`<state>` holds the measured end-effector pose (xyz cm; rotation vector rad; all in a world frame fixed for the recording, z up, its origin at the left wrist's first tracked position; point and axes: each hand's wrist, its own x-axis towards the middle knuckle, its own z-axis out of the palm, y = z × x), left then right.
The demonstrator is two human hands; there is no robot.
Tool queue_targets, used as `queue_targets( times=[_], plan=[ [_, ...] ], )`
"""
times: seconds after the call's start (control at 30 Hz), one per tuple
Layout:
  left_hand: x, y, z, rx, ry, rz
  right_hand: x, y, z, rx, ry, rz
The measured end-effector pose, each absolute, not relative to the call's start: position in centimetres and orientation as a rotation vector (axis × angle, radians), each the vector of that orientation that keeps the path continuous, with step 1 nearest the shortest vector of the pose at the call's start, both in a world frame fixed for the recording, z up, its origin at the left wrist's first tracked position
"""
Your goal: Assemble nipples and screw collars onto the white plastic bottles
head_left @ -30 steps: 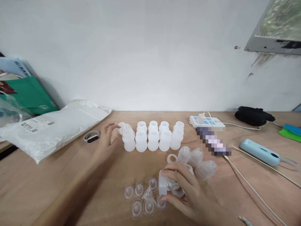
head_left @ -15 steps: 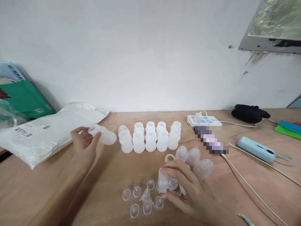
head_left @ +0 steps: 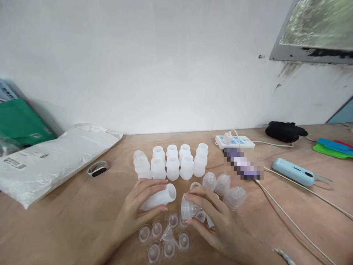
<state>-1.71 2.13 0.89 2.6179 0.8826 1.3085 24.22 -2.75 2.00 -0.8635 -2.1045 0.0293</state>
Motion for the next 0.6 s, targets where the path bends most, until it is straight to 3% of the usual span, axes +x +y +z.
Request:
queue_targets(
  times=[0.6],
  plan=[
    [0.3,0.4,2.6,2.567,0.658,1.202,23.8,-3.0,2.1,-0.809,-2.127,0.045]
  ],
)
